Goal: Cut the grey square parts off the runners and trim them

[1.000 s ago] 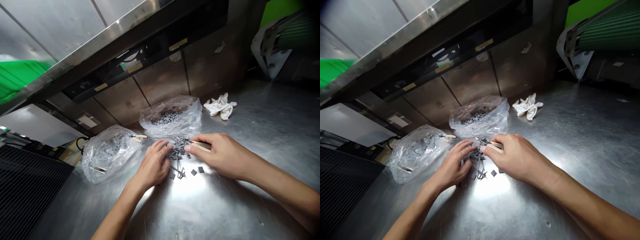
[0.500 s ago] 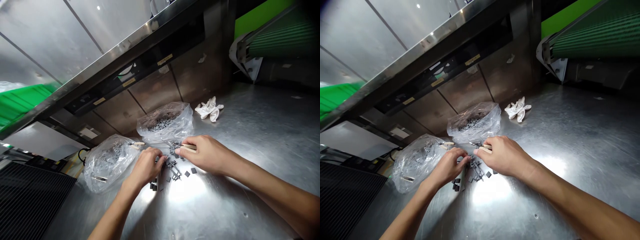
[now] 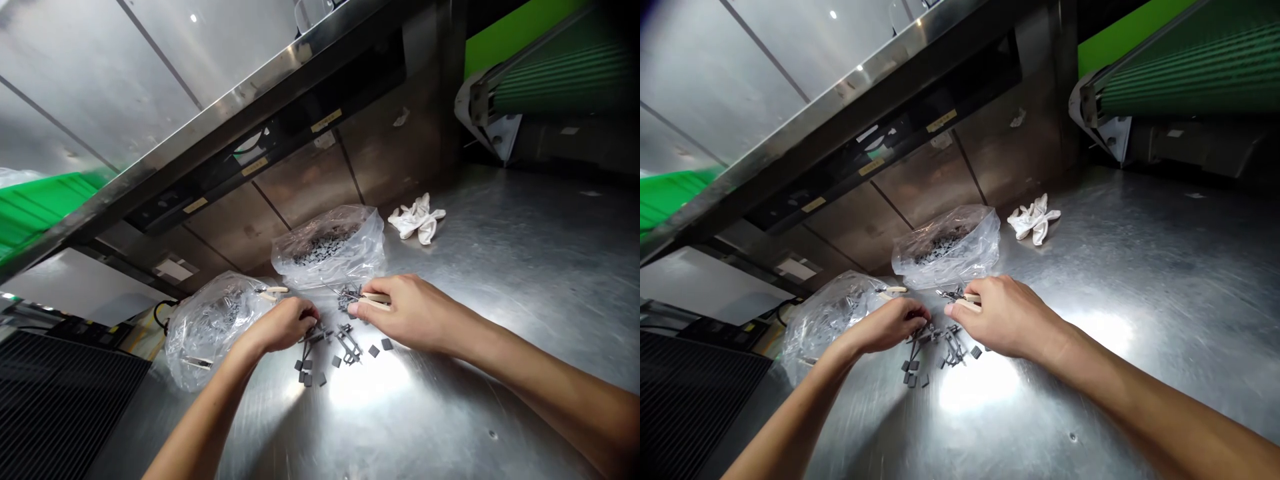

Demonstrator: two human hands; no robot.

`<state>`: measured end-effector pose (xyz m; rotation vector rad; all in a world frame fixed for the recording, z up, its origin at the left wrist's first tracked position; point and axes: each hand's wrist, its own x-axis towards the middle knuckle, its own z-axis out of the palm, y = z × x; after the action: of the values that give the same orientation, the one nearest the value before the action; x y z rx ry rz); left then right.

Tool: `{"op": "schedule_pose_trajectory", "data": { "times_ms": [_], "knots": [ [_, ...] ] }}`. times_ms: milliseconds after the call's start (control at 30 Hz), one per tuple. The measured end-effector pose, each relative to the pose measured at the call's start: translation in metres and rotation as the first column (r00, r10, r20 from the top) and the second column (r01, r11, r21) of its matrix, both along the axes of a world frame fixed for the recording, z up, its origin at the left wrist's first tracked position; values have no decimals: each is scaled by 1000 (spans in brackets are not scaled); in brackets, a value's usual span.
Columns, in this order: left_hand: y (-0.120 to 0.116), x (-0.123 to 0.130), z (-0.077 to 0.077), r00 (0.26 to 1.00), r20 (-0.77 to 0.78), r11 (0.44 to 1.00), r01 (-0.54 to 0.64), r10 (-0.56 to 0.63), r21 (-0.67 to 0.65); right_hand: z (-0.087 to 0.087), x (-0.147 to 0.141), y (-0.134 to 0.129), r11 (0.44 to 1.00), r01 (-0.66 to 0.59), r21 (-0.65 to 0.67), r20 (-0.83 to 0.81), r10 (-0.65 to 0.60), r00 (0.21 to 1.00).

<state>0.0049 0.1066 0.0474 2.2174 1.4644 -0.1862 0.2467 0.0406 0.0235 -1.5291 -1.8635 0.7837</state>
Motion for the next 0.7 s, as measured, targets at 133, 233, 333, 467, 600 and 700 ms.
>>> {"op": "schedule_pose_trajectory", "data": {
  "times_ms": [133, 233, 333, 467, 600, 700],
  "knots": [
    [-5, -16, 0, 990, 91, 994, -100, 103, -46, -1, -2, -1, 1000, -16, -20, 15, 16, 1000],
    [-8, -25, 10, 958, 210, 981, -182, 193, -71, -1, -2, -1, 998, -41, -47, 0, 41, 999],
    [-15, -31, 25, 872, 379, 951, -282, 309, -127, 0, -2, -2, 994, -65, -91, -38, 62, 997],
    [-31, -24, 29, 628, 623, 880, -403, 467, -252, 3, -5, -6, 979, -127, -160, -139, 105, 985],
    [-51, -4, 4, 269, 760, 767, -476, 592, -429, 3, -10, -11, 957, -216, -195, -203, 176, 963],
    [-63, 11, -16, 31, 756, 671, -485, 654, -560, 1, -11, -14, 943, -267, -198, -192, 229, 954]
  ]
}}
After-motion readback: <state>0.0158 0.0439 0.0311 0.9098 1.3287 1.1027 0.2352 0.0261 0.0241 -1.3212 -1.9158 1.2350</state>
